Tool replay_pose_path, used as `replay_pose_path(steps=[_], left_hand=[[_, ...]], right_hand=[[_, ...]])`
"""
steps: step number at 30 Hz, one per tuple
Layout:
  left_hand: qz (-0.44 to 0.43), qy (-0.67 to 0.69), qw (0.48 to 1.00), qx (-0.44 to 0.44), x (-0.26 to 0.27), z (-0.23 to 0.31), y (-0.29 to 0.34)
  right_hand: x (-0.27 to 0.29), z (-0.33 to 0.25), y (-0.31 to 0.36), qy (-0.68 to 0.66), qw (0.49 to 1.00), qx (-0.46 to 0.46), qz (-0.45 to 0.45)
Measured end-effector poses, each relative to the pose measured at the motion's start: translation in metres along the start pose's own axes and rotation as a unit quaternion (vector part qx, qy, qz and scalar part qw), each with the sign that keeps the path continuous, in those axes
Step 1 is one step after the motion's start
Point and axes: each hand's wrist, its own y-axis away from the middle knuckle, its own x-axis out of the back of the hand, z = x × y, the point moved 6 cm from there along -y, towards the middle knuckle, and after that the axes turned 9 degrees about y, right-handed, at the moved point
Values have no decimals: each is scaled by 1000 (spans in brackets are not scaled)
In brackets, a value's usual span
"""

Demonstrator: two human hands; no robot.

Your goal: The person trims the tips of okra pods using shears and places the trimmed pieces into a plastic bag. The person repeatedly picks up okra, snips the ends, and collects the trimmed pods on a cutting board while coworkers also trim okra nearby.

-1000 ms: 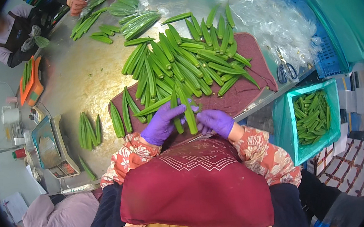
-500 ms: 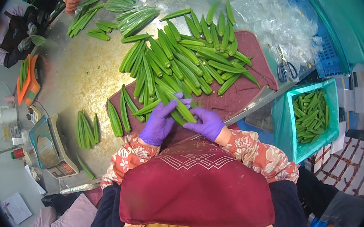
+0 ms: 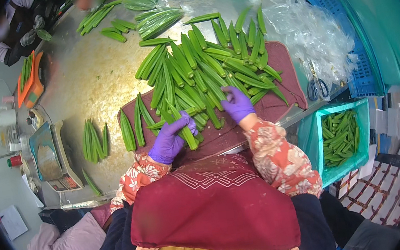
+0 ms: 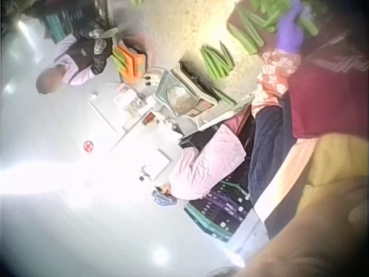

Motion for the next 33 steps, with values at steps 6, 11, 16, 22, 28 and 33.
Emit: replay_pose_path(steps=[6, 11, 16, 22, 28, 33], left_hand=[[38, -37, 998, -24, -17, 6, 0], [12, -42, 999, -10, -21, 0, -5], [46, -79, 995, -45, -12, 0, -6], [14, -22, 999, -19, -22, -1, -1], [-4, 155, 987, -38, 12, 14, 15], [-34, 199, 979, 2, 6, 10, 17]], right_hand=[[1, -22, 55, -425, 873, -166, -173], [-19, -44, 86, -523, 773, -208, -293], [-26, -47, 89, -431, 858, -164, -227], [-39, -54, 97, -433, 830, -157, -314], [-29, -32, 66, -5, 993, -5, -115], [-34, -24, 48, 264, 957, 117, 42]])
